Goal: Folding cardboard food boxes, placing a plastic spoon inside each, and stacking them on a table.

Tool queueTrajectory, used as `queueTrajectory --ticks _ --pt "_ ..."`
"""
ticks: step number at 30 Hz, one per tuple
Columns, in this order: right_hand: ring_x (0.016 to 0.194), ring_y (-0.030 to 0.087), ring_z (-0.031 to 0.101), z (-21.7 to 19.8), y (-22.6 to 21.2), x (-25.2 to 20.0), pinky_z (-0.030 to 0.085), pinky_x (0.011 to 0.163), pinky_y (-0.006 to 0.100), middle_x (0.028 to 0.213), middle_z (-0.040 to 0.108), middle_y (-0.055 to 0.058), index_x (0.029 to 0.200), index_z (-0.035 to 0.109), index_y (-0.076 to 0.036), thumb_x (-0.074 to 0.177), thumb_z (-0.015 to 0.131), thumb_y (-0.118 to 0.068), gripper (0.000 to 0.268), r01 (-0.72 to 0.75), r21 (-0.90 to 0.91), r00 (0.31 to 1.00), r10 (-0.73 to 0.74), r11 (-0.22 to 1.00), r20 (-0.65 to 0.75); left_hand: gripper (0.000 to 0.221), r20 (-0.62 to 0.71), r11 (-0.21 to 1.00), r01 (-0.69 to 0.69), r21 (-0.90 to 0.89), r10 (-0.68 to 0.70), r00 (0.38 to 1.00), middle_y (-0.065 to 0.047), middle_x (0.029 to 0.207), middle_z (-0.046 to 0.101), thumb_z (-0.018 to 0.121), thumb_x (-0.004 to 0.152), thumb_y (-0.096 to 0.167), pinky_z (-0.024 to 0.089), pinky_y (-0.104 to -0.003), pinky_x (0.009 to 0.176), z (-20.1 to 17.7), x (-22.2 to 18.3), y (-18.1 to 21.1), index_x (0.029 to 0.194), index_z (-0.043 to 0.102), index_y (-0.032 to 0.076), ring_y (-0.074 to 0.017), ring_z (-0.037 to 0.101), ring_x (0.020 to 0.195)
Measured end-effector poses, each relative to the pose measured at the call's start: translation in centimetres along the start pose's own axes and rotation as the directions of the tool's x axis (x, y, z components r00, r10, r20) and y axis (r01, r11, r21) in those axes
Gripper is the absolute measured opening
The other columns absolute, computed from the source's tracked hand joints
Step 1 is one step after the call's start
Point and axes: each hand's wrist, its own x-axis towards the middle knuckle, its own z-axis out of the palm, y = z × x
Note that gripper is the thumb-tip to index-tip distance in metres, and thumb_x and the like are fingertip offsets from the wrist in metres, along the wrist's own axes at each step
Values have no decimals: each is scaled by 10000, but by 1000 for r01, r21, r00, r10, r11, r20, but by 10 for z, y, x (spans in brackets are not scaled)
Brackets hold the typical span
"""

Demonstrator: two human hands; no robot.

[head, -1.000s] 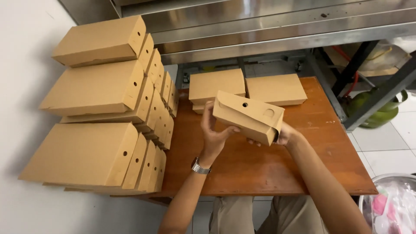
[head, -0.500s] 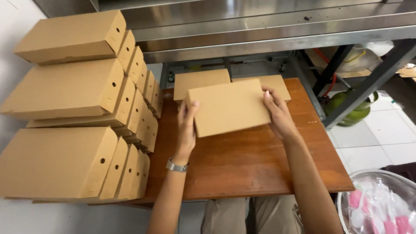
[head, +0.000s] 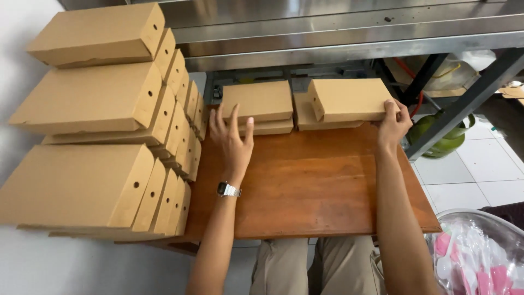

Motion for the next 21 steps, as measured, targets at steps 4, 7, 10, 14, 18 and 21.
queueTrajectory --ticks 4,7,10,14,18,21 --pt "634 280 739 1 41 23 640 474 376 908 699 202 1233 701 -35 1091 683 -347 342 236 -224 972 -224 946 75 476 121 975 -132 178 112 986 -203 1544 359 596 1041 413 299 -738 1048 1 -1 -2 1460 558 190 -503 264 1451" --pt "832 366 699 13 25 6 599 666 468 1005 695 232 1285 678 -6 1160 618 -425 442 353 -374 935 -319 857 151 488 196 964 -142 225 98 976 -175 1559 375 575 1041 444 316 -738 1058 4 -1 -11 1481 540 236 -482 265 1474" --pt "1126 453 625 15 -6 -20 515 938 556 1204 663 258 1357 641 -23 1099 684 -526 567 387 -534 922 -319 752 219 452 228 967 -120 227 67 971 -154 1519 430 586 1039 392 370 -707 1058 9 -2 -26 1462 558 236 -481 312 1454" --pt "1171 446 581 17 -14 -24 451 1012 525 1220 642 263 1392 619 -14 1007 809 -569 702 361 -570 930 -237 738 283 328 200 981 -88 171 52 978 -135 1445 504 581 1051 246 466 -656 1035 14 1 -35 1368 629 178 -486 398 1400" --pt "1112 438 594 20 -11 -26 462 973 529 1149 653 248 1342 650 -9 1004 818 -565 672 356 -600 933 -235 717 273 305 189 988 -76 134 50 981 -124 1422 519 584 1041 174 491 -633 1031 19 0 -43 1342 638 163 -487 411 1391" --pt "1068 368 558 19 -6 -25 423 981 527 1134 622 214 1350 623 -14 1035 769 -605 686 346 -620 937 -222 704 271 293 175 992 -73 98 55 983 -131 1402 527 578 1037 116 505 -630 1021 23 0 -49 1321 645 145 -495 430 1369"
